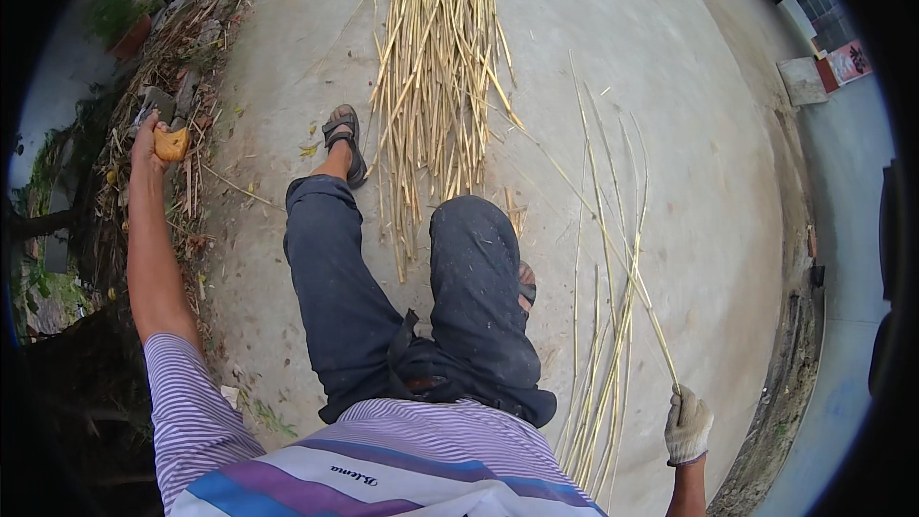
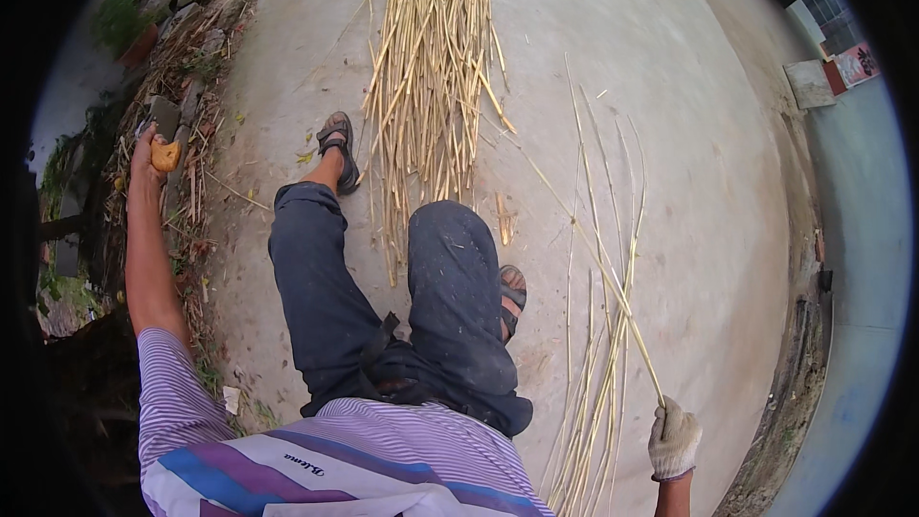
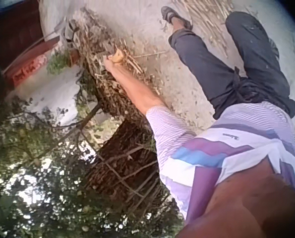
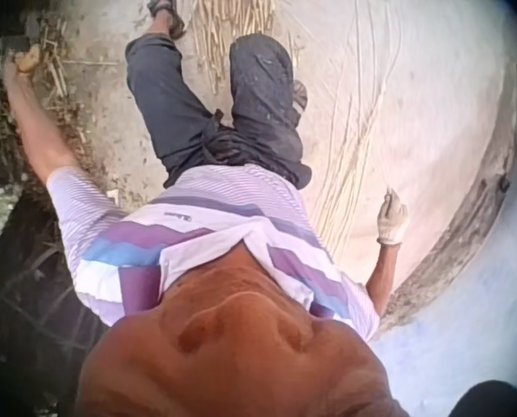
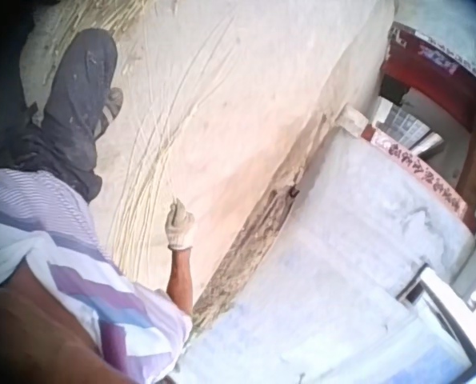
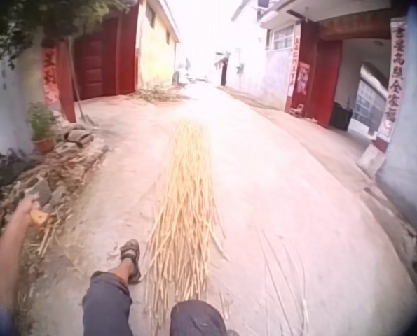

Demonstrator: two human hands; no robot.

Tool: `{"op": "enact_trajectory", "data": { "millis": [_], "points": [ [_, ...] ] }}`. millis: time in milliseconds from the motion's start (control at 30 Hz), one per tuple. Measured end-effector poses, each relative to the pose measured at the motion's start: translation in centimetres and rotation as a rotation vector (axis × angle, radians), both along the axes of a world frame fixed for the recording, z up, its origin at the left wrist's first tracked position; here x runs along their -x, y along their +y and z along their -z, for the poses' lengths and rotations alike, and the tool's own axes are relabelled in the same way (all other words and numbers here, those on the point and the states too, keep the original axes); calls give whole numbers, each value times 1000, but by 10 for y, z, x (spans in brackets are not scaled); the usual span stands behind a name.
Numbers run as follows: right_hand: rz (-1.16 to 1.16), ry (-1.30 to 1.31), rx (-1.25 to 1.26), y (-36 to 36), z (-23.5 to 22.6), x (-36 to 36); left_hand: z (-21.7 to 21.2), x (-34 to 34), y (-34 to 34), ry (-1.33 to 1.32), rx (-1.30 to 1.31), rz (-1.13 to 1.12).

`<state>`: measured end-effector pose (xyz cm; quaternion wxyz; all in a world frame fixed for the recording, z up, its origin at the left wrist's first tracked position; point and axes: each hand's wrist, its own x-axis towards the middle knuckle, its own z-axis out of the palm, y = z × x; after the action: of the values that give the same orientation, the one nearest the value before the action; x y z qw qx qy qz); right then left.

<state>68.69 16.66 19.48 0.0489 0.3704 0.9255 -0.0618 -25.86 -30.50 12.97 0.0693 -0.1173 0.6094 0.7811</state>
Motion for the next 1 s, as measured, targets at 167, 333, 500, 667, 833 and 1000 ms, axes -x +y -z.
{"op": "enact_trajectory", "data": {
  "millis": [167, 333, 500, 667, 833, 1000],
  "points": [
    [160, 72, 81, 6, 21, 18, 44, -56, 58, -96, -48, 211],
    [205, -26, 24, 9, 59, -6, 76, -142, 148, -207, -5, 438],
    [375, -252, 153, -16, 125, -49, 48, -220, 216, -237, 18, 596],
    [545, -534, 278, -63, 188, -124, 37, -249, 248, -262, 36, 624],
    [507, -1411, 395, -95, 167, -184, 15, -274, 251, -249, 102, 648],
    [524, -1251, 315, -44, 183, -183, 28, -275, 258, -244, 104, 678]
  ]
}}
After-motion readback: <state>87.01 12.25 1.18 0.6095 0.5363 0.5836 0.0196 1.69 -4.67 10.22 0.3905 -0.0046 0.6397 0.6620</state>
